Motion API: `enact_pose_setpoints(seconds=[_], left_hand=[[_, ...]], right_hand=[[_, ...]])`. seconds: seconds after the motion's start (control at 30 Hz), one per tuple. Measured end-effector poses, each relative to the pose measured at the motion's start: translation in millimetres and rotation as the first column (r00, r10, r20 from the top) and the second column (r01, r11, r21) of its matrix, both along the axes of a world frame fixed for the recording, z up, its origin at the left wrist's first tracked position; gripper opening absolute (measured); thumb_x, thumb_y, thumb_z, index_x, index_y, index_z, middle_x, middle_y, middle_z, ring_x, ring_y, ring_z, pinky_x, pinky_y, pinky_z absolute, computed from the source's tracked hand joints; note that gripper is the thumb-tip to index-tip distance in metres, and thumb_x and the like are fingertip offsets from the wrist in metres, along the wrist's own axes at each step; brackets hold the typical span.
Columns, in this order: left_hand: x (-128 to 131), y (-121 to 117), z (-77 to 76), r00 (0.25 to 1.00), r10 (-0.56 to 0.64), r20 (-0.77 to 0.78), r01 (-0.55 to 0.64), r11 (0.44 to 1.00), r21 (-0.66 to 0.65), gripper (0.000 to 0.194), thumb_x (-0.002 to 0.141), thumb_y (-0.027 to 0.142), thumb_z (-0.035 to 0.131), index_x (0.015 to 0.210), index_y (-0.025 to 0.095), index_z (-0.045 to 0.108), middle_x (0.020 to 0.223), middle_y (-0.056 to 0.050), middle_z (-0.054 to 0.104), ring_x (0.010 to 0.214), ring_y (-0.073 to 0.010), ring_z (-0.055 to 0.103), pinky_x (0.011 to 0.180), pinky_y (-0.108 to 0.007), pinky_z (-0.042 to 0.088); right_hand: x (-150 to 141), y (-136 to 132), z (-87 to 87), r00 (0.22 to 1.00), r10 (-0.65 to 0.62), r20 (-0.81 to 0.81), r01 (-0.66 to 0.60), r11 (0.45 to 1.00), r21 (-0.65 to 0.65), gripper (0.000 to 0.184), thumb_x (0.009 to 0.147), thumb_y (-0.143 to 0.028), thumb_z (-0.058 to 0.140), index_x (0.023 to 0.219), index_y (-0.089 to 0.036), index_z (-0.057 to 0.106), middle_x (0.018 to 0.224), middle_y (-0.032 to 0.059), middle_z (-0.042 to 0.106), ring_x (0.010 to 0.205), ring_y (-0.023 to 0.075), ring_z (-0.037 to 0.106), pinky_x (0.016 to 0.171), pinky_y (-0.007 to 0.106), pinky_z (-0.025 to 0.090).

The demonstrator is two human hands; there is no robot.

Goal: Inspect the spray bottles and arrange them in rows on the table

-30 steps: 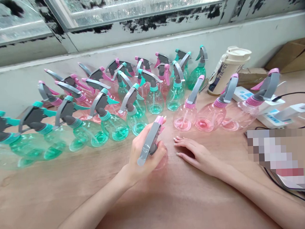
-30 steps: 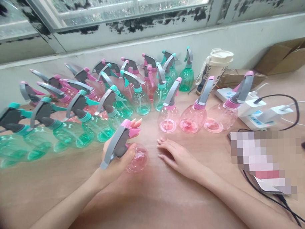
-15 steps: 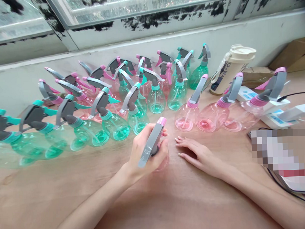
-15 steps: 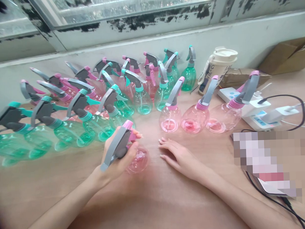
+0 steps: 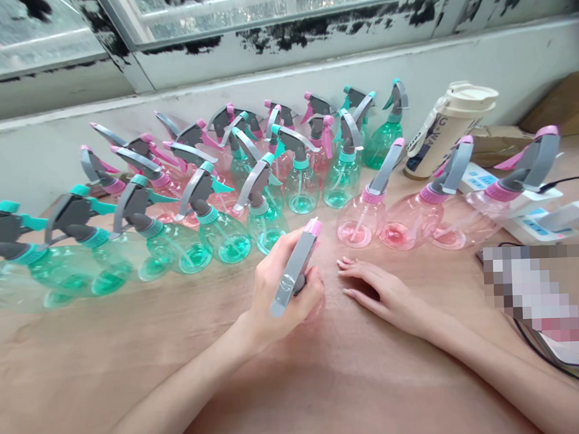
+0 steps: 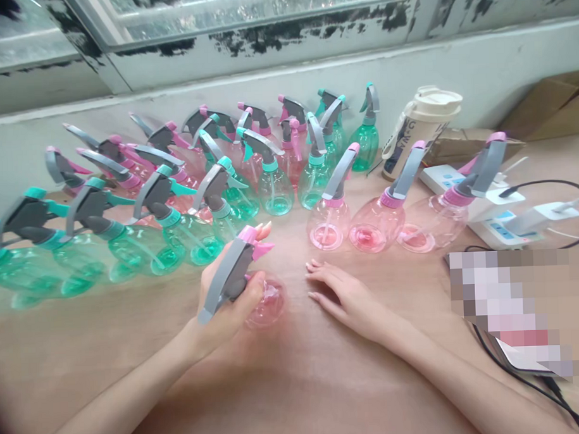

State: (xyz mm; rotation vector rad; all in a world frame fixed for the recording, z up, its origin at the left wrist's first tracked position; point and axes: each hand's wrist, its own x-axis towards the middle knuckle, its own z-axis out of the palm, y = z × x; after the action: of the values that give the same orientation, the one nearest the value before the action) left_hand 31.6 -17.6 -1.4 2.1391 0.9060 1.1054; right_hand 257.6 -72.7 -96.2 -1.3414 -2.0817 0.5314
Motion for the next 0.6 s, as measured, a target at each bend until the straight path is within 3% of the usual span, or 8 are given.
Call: enact_pose_setpoints(seconds=[0.6], left_hand=[[-0.2,1.2,-0.4,0.998,-0.054,0.018,0.054,0.999,-0.002,0.038,0.084,0.015,0.050,0.121,0.022,0.053,0.080,-0.001,0.061,0.062,-0.0145,0.056,0.064,-0.030,0.049]], right_hand=[[0.9,0.0,-2.2,1.000,0.006,0.006,-0.006,1.000,-0.004,0.029,0.097,-0.030,0.051,0.125,-0.025,0.055,0.141,0.0101,0.059,0.135,0.0251,0.049,0.111,0.049,0.043]])
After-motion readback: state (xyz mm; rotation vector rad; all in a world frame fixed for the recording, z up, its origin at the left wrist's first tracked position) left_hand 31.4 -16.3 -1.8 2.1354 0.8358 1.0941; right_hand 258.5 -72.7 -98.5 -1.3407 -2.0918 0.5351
